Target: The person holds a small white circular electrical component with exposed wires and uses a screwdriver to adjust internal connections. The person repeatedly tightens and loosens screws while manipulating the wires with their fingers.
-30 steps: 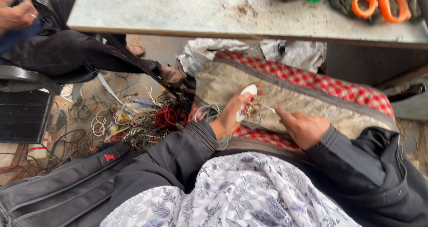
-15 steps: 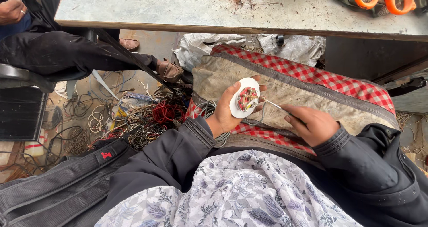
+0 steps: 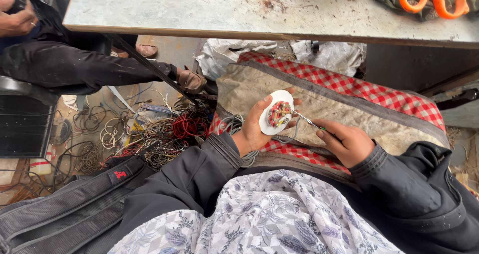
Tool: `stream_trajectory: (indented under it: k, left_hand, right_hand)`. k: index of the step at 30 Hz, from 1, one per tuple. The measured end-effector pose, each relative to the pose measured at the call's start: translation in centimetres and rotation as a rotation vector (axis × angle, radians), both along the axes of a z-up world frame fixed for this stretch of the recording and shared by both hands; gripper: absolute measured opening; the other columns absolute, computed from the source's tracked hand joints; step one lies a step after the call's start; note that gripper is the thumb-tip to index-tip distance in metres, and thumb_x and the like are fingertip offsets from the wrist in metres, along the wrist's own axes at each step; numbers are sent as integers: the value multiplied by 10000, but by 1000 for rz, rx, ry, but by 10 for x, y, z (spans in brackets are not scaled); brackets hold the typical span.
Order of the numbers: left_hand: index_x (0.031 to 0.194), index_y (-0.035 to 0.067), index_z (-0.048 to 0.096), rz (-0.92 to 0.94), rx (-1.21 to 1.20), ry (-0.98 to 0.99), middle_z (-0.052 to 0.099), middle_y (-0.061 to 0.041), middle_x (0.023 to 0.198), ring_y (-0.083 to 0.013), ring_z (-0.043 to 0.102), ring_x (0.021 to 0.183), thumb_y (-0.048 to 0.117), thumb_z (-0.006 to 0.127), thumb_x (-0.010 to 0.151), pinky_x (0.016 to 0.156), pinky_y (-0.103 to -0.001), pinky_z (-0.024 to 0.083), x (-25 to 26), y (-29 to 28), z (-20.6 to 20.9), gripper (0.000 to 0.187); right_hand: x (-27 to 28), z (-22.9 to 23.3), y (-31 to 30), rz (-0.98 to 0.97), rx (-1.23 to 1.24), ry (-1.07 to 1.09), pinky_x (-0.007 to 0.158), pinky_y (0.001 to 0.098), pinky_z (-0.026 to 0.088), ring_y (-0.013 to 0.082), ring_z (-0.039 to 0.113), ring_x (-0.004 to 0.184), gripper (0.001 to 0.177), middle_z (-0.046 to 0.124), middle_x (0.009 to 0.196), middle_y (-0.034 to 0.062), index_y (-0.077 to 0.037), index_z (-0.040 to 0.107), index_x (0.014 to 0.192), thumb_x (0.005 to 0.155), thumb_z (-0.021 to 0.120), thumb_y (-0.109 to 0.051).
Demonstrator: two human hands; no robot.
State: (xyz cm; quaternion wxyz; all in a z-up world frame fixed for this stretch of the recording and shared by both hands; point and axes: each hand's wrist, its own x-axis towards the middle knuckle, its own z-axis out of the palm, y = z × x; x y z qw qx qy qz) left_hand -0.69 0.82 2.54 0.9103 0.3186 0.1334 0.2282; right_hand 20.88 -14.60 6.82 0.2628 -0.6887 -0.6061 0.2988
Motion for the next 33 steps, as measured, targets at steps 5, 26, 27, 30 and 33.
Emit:
stream_trajectory:
  k: [5,26,27,30,33]
  left_hand:
    - [1582,79,421,-19,-18,-10,573,-151,1449,-224,617,1191,585,574,982,993,-397,566,-2,0,1,800]
    - [1601,129,393,-22,11,31,579,-133,1419,-190,613,1202,599,580,973,980,-371,576,-1,-1,-5,807]
    - [1596,125,397,-19,15,32,583,-137,1413,-188,614,1206,601,577,971,973,-374,582,-1,0,-4,806]
    - [1587,123,403,-15,17,39,588,-141,1406,-182,617,1215,601,570,968,963,-378,590,0,0,-3,800]
    - [1584,121,407,-14,11,38,586,-140,1408,-179,617,1216,600,570,969,961,-380,590,0,1,-3,797]
  right_hand:
    - [-1,-3,0,-16,62,-64,757,414,576,328,748,893,380,766,1019,155,-168,681,1305,948,635,-290]
    - [4,0,5,-62,-254,219,557,316,503,116,579,587,446,627,674,30,-198,607,1404,972,597,-307]
    - [6,-4,5,-66,-259,274,560,309,497,109,568,609,440,616,696,28,-192,601,1417,990,568,-293]
    - [12,-14,3,-76,-278,419,560,297,472,99,525,646,437,589,744,23,-174,590,1448,1028,501,-255]
    - [15,-19,2,-71,-280,467,552,292,454,99,501,637,442,584,746,17,-157,590,1451,1027,488,-227]
